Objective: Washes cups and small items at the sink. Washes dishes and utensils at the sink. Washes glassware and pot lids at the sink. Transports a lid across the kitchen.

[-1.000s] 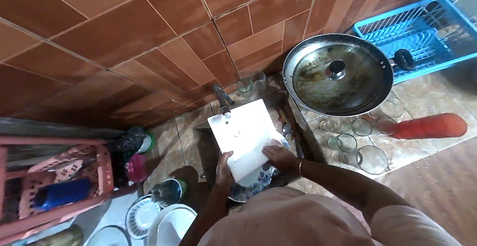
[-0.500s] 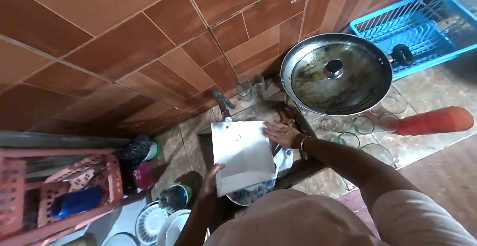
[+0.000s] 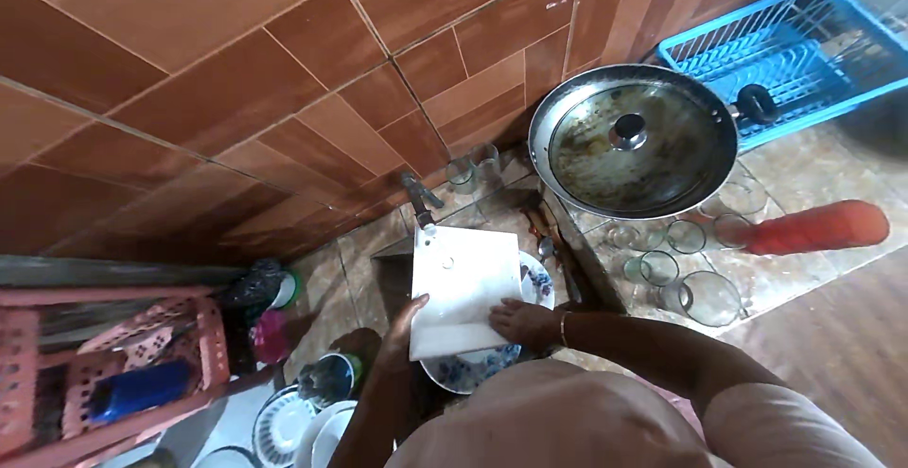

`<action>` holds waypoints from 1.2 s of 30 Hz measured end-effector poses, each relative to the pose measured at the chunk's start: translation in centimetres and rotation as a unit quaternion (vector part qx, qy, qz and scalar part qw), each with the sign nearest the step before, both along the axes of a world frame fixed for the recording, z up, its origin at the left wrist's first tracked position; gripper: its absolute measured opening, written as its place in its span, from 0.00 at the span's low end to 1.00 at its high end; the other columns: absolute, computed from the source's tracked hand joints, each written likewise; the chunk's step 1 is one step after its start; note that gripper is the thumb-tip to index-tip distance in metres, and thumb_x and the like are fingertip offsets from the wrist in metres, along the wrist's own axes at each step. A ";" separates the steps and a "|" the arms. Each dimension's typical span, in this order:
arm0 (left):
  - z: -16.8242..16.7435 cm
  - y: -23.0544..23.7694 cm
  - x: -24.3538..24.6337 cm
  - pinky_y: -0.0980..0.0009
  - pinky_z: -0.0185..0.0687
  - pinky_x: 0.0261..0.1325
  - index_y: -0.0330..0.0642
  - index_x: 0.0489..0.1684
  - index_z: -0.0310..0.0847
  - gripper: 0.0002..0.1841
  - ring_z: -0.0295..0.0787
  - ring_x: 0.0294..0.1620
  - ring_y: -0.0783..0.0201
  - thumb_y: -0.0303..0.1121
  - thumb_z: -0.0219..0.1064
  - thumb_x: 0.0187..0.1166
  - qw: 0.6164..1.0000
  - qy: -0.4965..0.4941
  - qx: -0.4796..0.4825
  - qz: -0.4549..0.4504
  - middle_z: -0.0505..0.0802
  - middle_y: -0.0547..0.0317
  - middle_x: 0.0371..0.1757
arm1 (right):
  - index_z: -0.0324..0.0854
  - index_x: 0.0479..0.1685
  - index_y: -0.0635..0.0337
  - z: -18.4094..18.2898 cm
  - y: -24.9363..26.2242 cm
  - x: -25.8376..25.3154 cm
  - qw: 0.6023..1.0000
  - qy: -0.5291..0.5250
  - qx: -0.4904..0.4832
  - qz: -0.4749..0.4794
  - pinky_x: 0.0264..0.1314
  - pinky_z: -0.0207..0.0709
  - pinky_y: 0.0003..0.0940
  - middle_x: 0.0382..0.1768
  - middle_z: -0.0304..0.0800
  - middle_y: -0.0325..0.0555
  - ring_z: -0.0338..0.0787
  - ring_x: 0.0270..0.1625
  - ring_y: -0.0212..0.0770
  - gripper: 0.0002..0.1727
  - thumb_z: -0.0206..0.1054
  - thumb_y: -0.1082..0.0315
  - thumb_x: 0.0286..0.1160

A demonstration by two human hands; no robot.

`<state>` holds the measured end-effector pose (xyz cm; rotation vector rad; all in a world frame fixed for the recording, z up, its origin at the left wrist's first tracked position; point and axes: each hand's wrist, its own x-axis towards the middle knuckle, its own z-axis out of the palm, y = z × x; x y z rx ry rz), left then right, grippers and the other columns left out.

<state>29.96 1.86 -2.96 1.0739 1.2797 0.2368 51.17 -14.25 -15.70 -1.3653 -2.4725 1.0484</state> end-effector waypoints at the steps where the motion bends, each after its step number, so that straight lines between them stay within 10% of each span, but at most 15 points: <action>1: -0.1 0.4 0.1 0.72 0.86 0.56 0.41 0.80 0.66 0.23 0.87 0.54 0.74 0.39 0.54 0.90 1.000 0.008 -0.002 -0.004 0.88 0.56 0.60 | 0.64 0.86 0.68 0.0 -0.2 -0.2 1.000 -0.002 0.001 -0.003 0.95 0.40 0.62 0.88 0.64 0.62 0.57 0.93 0.62 0.44 0.79 0.69 0.65; 4: -0.4 1.0 -0.3 0.68 0.84 0.63 0.43 0.85 0.63 0.26 0.86 0.62 0.71 0.45 0.49 0.93 1.000 0.005 -0.009 -0.012 0.86 0.54 0.68 | 0.66 0.84 0.70 -0.5 -0.7 -1.1 0.999 -0.003 0.033 -0.035 0.94 0.42 0.64 0.86 0.68 0.63 0.60 0.92 0.61 0.34 0.68 0.69 0.79; 8: -1.7 0.1 -1.7 0.67 0.93 0.55 0.48 0.76 0.69 0.40 0.93 0.53 0.71 0.67 0.24 0.87 0.985 -0.164 -0.001 0.052 0.95 0.63 0.54 | 0.69 0.82 0.69 -0.4 -1.5 -2.5 0.995 -0.006 0.060 -0.081 0.93 0.45 0.66 0.84 0.72 0.62 0.64 0.90 0.60 0.27 0.59 0.71 0.85; 12: -5.7 -3.6 -1.7 0.47 0.88 0.62 0.49 0.79 0.67 0.64 0.90 0.63 0.55 0.91 0.55 0.44 0.941 -0.282 -0.017 0.188 0.91 0.53 0.62 | 0.72 0.81 0.67 0.3 -1.4 -3.9 0.986 0.018 0.091 -0.137 0.89 0.53 0.68 0.80 0.78 0.58 0.74 0.85 0.58 0.26 0.59 0.69 0.85; 15: -7.6 -7.8 0.3 0.54 0.84 0.67 0.41 0.85 0.52 0.55 0.84 0.67 0.60 0.80 0.51 0.69 0.956 -0.242 -0.029 0.161 0.86 0.51 0.68 | 0.77 0.77 0.66 -0.1 -1.4 -5.2 0.971 0.026 0.144 -0.190 0.84 0.63 0.67 0.74 0.84 0.56 0.83 0.78 0.55 0.25 0.62 0.70 0.80; 17: -8.9 -8.7 1.2 0.62 0.83 0.67 0.36 0.82 0.53 0.34 0.85 0.63 0.64 0.53 0.51 0.87 0.964 -0.215 -0.068 0.137 0.86 0.50 0.65 | 0.82 0.71 0.65 -0.1 -1.3 -5.8 0.951 0.030 0.206 -0.230 0.79 0.74 0.60 0.66 0.90 0.54 0.91 0.69 0.51 0.24 0.65 0.72 0.75; 21: -8.1 -7.5 4.3 0.60 0.86 0.58 0.36 0.71 0.70 0.19 0.89 0.54 0.62 0.36 0.53 0.86 0.965 -0.169 -0.026 0.197 0.89 0.49 0.55 | 0.77 0.74 0.70 1.9 -0.3 -5.2 0.958 0.057 0.182 -0.216 0.65 0.83 0.52 0.64 0.90 0.59 0.94 0.60 0.52 0.27 0.64 0.66 0.77; 24: -6.9 -6.6 6.0 0.55 0.88 0.51 0.36 0.64 0.73 0.17 0.90 0.49 0.57 0.36 0.52 0.85 0.957 -0.148 -0.017 0.249 0.90 0.47 0.50 | 0.70 0.81 0.69 3.4 1.2 -3.2 0.986 0.063 0.047 -0.149 0.77 0.71 0.58 0.72 0.84 0.63 0.85 0.72 0.59 0.36 0.61 0.49 0.84; 29: -4.7 -6.0 5.6 0.57 0.90 0.50 0.37 0.63 0.75 0.16 0.92 0.48 0.58 0.34 0.53 0.84 0.960 -0.132 0.019 0.245 0.91 0.47 0.49 | 0.80 0.73 0.64 -0.2 0.6 1.7 0.976 0.051 0.093 -0.191 0.89 0.61 0.58 0.76 0.83 0.57 0.78 0.82 0.56 0.45 0.55 0.29 0.80; 36: -1.2 -4.7 2.1 0.61 0.93 0.43 0.37 0.58 0.77 0.15 0.95 0.41 0.61 0.33 0.51 0.83 0.978 -0.092 -0.006 0.188 0.94 0.50 0.41 | 0.87 0.66 0.57 0.3 2.0 8.0 0.991 -0.001 0.118 -0.070 0.95 0.33 0.67 0.79 0.82 0.46 0.61 0.92 0.53 0.29 0.47 0.47 0.93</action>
